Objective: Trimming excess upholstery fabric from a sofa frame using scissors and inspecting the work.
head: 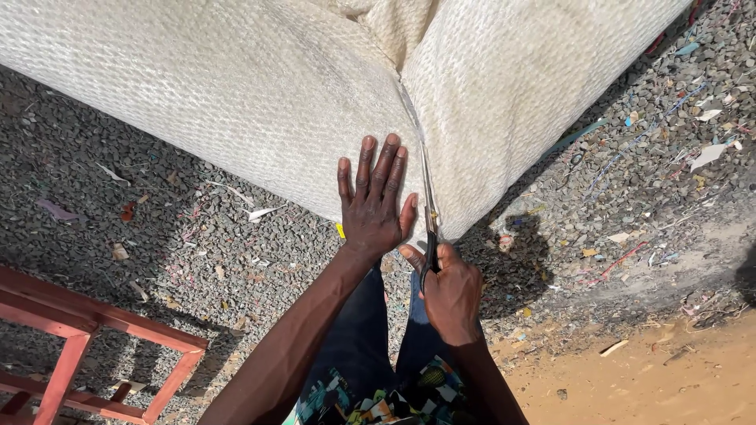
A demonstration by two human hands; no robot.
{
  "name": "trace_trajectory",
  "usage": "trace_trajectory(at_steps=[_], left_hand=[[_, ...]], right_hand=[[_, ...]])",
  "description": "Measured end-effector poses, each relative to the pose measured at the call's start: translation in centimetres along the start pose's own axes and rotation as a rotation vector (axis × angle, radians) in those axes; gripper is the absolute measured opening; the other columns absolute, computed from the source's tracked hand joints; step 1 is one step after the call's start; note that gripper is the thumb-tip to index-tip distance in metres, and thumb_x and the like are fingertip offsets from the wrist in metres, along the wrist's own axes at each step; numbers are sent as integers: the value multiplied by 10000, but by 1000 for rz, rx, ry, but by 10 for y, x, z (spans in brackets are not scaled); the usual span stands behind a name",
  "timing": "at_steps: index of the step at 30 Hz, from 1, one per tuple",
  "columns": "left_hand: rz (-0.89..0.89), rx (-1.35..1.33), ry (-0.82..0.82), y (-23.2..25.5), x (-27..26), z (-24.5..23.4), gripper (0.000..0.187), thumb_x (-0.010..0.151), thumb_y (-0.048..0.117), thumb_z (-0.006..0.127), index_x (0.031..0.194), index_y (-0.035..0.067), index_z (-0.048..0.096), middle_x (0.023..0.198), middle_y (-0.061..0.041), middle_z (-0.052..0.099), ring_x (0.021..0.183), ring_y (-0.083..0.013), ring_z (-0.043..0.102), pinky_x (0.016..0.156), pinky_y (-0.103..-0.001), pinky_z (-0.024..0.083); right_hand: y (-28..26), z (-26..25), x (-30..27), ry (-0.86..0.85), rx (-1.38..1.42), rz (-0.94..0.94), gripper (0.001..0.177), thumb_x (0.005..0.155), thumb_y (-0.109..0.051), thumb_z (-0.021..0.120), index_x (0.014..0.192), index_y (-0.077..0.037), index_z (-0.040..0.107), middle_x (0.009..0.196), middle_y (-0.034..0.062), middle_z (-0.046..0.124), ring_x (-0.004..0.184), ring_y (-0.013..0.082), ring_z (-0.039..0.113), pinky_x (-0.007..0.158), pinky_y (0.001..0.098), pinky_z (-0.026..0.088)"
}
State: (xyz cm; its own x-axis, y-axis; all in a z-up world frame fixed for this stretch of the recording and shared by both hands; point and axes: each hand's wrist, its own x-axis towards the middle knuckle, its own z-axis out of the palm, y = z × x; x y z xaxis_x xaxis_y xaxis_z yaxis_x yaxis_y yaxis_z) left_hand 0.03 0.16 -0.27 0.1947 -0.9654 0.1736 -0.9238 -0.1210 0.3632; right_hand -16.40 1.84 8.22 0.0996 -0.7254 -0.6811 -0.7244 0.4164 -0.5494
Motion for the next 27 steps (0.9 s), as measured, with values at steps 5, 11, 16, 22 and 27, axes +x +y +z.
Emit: trace_trajectory(at_steps=[5,11,16,22,27], left_hand=[[-8,-22,-14,0,-1,0,621,1070,397,411,1624,121,359,1708,-89,305,1600,-324,206,1290,-557,11],[-9,-12,-24,0,-1,-1,624,1068,391,420,1625,118,354,1708,-93,304,1600,-326,206,1289,-559,11],[-6,-12,1,1,0,1,609,1072,384,419,1617,116,371,1696,-94,333,1593,-329,228,1292,-555,27],[-2,-7,8,0,-2,2,616,1066,391,422,1616,116,372,1694,-98,336,1592,-329,227,1291,-558,23],[0,5,14,1,-1,-2,607,1061,384,416,1602,110,398,1681,-98,363,1583,-333,254,1290,-558,42]], right_hand=[[-31,-14,5,-48,41,28,552,897,-583,763,790,-46,687,532,145,691,520,292,722,609,398,524],[-15,-13,8,-30,-11,18,495,903,-531,779,780,-58,701,544,173,684,468,243,700,593,352,523],[-13,-17,24,-43,-28,11,502,898,-535,791,785,-58,684,521,143,675,541,300,727,605,373,518],[-4,-13,20,-77,66,16,502,923,-482,776,780,-10,682,504,184,646,499,306,702,576,402,514],[-40,-23,15,-76,330,37,418,925,-375,776,700,-40,668,448,138,640,409,233,666,529,339,515]])
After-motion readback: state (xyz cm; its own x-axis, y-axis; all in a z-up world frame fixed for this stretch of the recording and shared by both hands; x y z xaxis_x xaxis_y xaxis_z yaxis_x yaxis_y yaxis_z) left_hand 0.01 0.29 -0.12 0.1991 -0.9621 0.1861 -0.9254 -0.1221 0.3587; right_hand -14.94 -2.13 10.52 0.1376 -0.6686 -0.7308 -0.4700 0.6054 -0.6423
